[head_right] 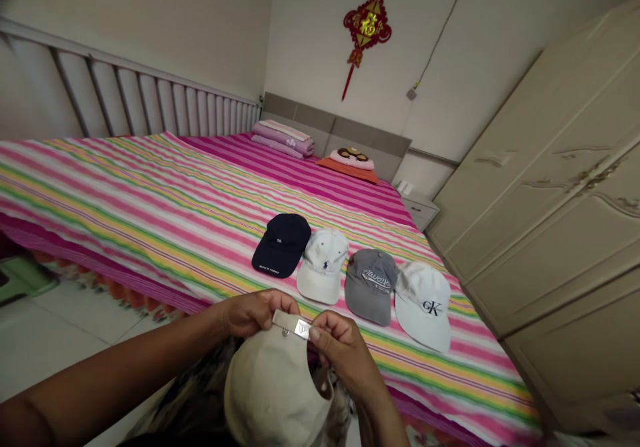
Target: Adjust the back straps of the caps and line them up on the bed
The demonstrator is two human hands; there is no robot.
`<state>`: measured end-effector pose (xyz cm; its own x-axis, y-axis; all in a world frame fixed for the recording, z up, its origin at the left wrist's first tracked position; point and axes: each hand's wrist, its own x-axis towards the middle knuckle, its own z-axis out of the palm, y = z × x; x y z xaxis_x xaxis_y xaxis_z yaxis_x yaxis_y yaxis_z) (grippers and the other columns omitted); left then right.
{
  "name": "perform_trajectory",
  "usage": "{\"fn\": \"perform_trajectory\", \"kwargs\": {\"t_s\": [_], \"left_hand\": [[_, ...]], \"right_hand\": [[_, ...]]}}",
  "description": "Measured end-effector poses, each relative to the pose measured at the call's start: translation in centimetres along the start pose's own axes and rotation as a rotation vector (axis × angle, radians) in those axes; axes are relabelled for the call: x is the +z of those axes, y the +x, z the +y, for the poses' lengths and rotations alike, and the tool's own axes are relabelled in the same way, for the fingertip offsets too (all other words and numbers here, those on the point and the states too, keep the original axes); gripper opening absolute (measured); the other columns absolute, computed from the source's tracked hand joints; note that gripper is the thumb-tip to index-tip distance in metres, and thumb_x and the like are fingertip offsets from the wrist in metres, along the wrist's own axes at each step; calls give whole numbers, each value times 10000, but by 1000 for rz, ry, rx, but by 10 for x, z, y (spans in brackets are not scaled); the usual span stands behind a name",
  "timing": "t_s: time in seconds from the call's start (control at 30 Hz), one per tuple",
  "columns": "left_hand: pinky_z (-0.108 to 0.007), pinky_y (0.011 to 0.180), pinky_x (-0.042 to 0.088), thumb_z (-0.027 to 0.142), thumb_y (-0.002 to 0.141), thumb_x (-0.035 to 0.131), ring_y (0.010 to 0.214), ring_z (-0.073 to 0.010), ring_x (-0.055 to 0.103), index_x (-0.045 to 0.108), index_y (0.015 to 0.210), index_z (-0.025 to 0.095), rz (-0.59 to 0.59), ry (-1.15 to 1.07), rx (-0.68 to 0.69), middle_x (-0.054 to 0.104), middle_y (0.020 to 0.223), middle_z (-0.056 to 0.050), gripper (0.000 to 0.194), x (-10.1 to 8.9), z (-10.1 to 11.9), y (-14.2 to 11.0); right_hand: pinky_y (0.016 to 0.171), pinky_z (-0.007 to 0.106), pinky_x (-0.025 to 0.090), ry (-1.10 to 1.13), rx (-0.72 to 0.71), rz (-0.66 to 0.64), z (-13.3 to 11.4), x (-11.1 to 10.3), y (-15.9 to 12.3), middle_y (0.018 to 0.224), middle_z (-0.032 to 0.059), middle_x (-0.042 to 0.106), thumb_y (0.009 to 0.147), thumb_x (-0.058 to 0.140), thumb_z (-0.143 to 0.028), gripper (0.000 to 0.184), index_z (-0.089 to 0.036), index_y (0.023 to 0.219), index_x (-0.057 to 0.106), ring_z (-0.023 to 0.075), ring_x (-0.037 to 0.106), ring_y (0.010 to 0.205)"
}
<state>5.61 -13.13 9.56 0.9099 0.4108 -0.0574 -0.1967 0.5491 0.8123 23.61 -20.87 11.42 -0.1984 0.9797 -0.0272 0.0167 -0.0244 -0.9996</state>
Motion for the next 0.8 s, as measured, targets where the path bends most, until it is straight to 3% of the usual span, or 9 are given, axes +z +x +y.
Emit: {"fn": "perform_trajectory", "kwargs": {"t_s": [0.23, 0.4, 0.53, 0.8], "left_hand": [[-200, 510, 375, 175, 521, 690, 457, -71, 496, 627, 660, 102, 211, 5, 14, 586, 563, -10, 170, 8, -7, 3], [-176, 475, 331, 223, 544, 682, 456, -57, 460, 622, 661, 109, 138, 157, 6, 563, 545, 8, 174, 5, -4, 7], [-170, 451, 310, 228, 560, 667, 447, -52, 445, 627, 652, 121, 119, 250, -25, 562, 539, 19, 146, 7, 6, 5], [-171, 430, 312, 271, 523, 712, 419, -48, 419, 623, 630, 107, 125, 222, -8, 539, 507, 15, 216, 9, 4, 4]], "right_hand": [[402, 205, 148, 137, -21, 10, 5, 8, -2, 406, -77, 366, 703, 623, -405, 283, -159, 625, 506, 51, 249, 392], [409, 201, 166, 135, -21, 56, 1, 14, -2, 421, -72, 383, 688, 635, -409, 297, -158, 607, 498, 53, 265, 403], [410, 202, 165, 121, -8, 22, -4, 14, -2, 439, -66, 406, 690, 633, -413, 303, -155, 613, 494, 47, 265, 400], [407, 208, 124, 102, -21, -7, 0, 13, 2, 443, -64, 423, 712, 621, -389, 279, -152, 631, 499, 37, 241, 388]]}}
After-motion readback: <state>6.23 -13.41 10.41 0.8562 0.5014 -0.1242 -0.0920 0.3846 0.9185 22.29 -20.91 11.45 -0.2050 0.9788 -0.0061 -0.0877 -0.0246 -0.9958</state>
